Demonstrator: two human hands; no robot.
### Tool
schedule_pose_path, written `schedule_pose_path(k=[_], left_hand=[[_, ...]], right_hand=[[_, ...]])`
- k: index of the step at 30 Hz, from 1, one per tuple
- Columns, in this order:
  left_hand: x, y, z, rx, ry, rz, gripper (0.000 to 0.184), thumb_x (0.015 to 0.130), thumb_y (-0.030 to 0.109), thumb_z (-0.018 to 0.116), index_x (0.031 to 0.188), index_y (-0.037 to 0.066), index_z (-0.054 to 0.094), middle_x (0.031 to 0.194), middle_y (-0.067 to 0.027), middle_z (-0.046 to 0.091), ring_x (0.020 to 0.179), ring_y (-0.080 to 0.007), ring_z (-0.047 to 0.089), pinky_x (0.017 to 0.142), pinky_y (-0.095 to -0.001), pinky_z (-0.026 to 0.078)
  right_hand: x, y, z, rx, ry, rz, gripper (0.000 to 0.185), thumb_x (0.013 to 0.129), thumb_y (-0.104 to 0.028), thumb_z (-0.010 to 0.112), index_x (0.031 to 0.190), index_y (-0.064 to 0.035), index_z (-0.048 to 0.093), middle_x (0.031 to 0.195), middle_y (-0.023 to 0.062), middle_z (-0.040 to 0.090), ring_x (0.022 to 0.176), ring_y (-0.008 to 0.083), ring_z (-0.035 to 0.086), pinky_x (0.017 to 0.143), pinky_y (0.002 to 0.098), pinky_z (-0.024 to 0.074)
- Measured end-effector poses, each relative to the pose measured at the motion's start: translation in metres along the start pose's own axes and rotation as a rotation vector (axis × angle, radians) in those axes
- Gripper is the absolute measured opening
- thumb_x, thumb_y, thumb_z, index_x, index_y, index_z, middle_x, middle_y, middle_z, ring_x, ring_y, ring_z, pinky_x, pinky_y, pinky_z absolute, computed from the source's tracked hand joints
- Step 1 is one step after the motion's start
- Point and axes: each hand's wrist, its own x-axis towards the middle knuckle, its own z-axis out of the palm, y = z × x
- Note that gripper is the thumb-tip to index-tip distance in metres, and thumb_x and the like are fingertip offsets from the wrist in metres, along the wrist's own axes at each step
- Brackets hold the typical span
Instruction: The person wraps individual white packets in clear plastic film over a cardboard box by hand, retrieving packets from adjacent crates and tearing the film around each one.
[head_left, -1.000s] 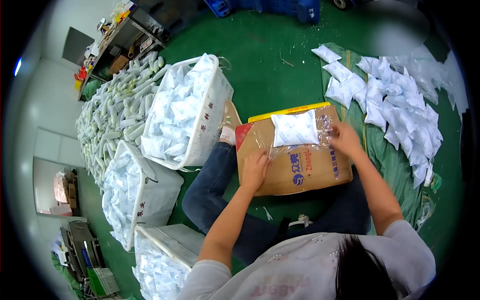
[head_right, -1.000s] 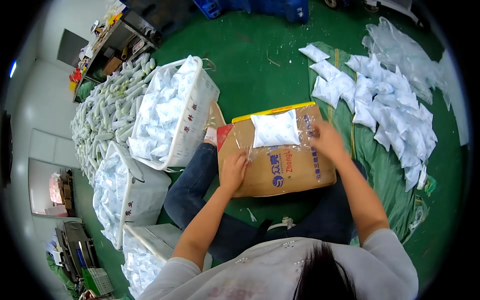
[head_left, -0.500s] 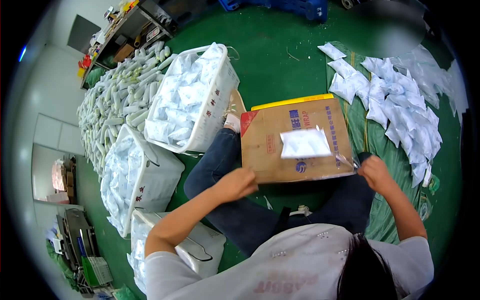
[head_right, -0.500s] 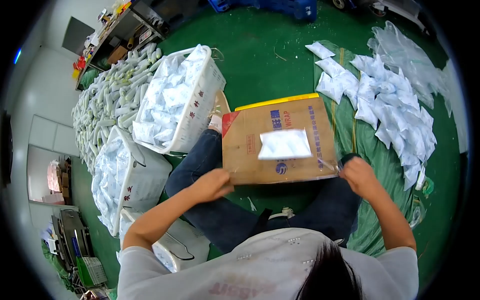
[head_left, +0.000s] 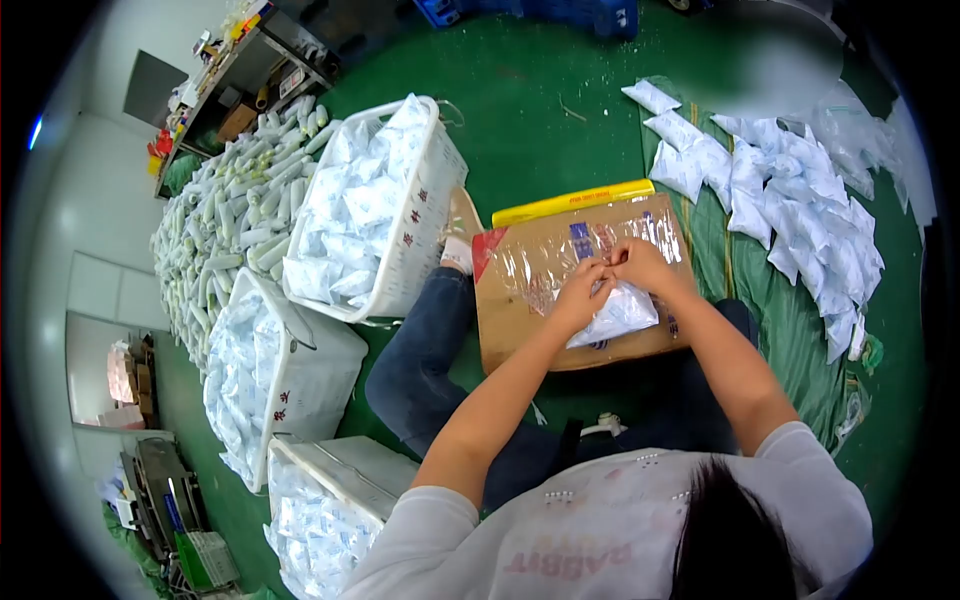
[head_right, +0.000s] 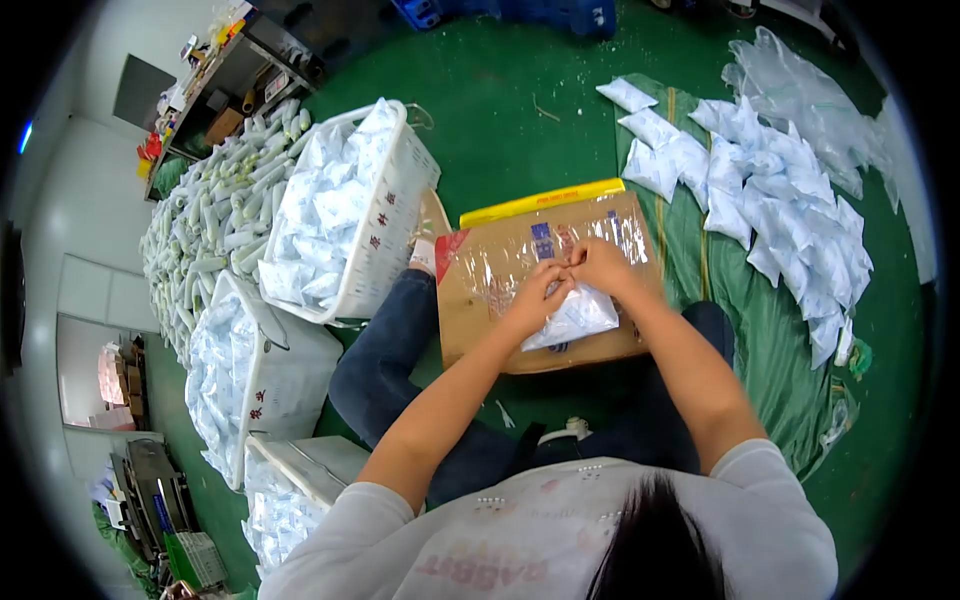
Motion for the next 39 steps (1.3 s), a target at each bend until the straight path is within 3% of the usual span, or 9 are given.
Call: schedule_pose_path(k=[4, 9, 15, 18, 20, 23, 27, 37, 39], left_hand=[[-0.008, 0.012, -0.005, -0.048, -0.004, -0.165, 0.023, 0.086, 0.019, 0.074, 0.094, 0.002, 0.061, 0.093, -0.0128, 0.067, 0.089, -0.0271, 0.066, 0.084, -0.0353, 0.051], [-0.003, 0.007, -0.007, -0.092, -0.050, -0.257, 0.021, 0.086, 0.018, 0.073, 0.090, 0.002, 0.061, 0.089, -0.0092, 0.068, 0.087, -0.0221, 0.066, 0.082, -0.0338, 0.051], [0.001, -0.009, -0.039, -0.599, 0.120, -0.375, 0.035, 0.099, 0.030, 0.054, 0.120, 0.004, 0.063, 0.122, -0.0107, 0.064, 0.118, -0.0228, 0.058, 0.103, -0.0356, 0.041], [-0.016, 0.003, -0.075, -0.828, 0.405, -0.334, 0.046, 0.103, 0.032, 0.044, 0.138, 0.004, 0.052, 0.140, -0.0132, 0.054, 0.133, -0.0261, 0.046, 0.113, -0.0368, 0.032], [-0.033, 0.019, -0.061, -0.454, 0.388, -0.209, 0.047, 0.103, 0.030, 0.045, 0.143, 0.004, 0.046, 0.141, -0.0165, 0.053, 0.134, -0.0299, 0.046, 0.113, -0.0378, 0.032], [-0.032, 0.028, -0.038, -0.077, 0.388, -0.102, 0.049, 0.103, 0.027, 0.049, 0.146, 0.005, 0.042, 0.139, -0.0212, 0.054, 0.132, -0.0347, 0.049, 0.110, -0.0391, 0.036], [-0.021, -0.006, -0.032, -0.001, 0.261, -0.363, 0.037, 0.102, 0.032, 0.052, 0.129, 0.008, 0.059, 0.118, -0.0240, 0.064, 0.112, -0.0362, 0.061, 0.095, -0.0416, 0.047], [0.029, -0.035, -0.061, -0.331, -0.064, -0.974, 0.035, 0.100, 0.032, 0.048, 0.118, 0.009, 0.067, 0.109, -0.0144, 0.069, 0.100, -0.0258, 0.067, 0.084, -0.0409, 0.053], [0.035, -0.027, -0.075, 0.143, -0.247, -0.710, 0.039, 0.095, 0.034, 0.056, 0.128, 0.015, 0.062, 0.105, -0.0143, 0.068, 0.098, -0.0268, 0.065, 0.081, -0.0456, 0.053]], right_hand=[[-0.053, -0.055, -0.026, -0.013, 0.211, 0.050, 0.023, 0.081, -0.023, 0.075, 0.090, -0.0037, 0.065, 0.077, 0.0112, 0.068, 0.071, 0.0259, 0.067, 0.067, 0.0344, 0.0515], [-0.121, -0.034, -0.023, -0.545, -0.018, -0.849, 0.048, 0.082, -0.017, 0.072, 0.129, -0.0157, 0.060, 0.127, 0.0148, 0.060, 0.113, 0.0328, 0.060, 0.087, 0.0400, 0.0525], [-0.064, -0.017, -0.005, -0.804, -0.143, -0.676, 0.069, 0.077, -0.017, 0.075, 0.141, -0.0220, 0.050, 0.144, 0.0189, 0.046, 0.126, 0.0326, 0.052, 0.096, 0.0429, 0.0496], [-0.029, -0.051, -0.036, -0.239, -0.419, -0.431, 0.059, 0.079, -0.023, 0.079, 0.134, -0.0148, 0.058, 0.123, 0.0157, 0.064, 0.108, 0.0301, 0.064, 0.094, 0.0383, 0.0507], [-0.012, -0.066, -0.048, 0.298, -0.829, -0.019, 0.060, 0.085, -0.043, 0.076, 0.130, -0.0056, 0.061, 0.113, 0.0135, 0.070, 0.105, 0.0229, 0.065, 0.092, 0.0344, 0.0495], [0.009, -0.058, -0.037, -0.105, -0.849, 0.014, 0.065, 0.084, -0.055, 0.072, 0.124, -0.0034, 0.065, 0.110, 0.0171, 0.071, 0.103, 0.0273, 0.066, 0.091, 0.0358, 0.0503], [-0.030, -0.070, -0.018, -0.641, 0.022, -0.452, 0.054, 0.074, -0.036, 0.078, 0.118, -0.0074, 0.066, 0.123, 0.0206, 0.062, 0.114, 0.0341, 0.060, 0.094, 0.0417, 0.0514], [-0.051, -0.057, 0.028, -0.680, 0.146, -0.563, 0.039, 0.081, -0.008, 0.059, 0.120, -0.0093, 0.057, 0.103, 0.0177, 0.063, 0.105, 0.0365, 0.061, 0.094, 0.0467, 0.0470], [-0.047, -0.062, 0.017, -0.668, 0.009, -0.566, 0.033, 0.080, -0.007, 0.060, 0.113, -0.0087, 0.058, 0.092, 0.0164, 0.063, 0.096, 0.0361, 0.064, 0.085, 0.0465, 0.0499]])
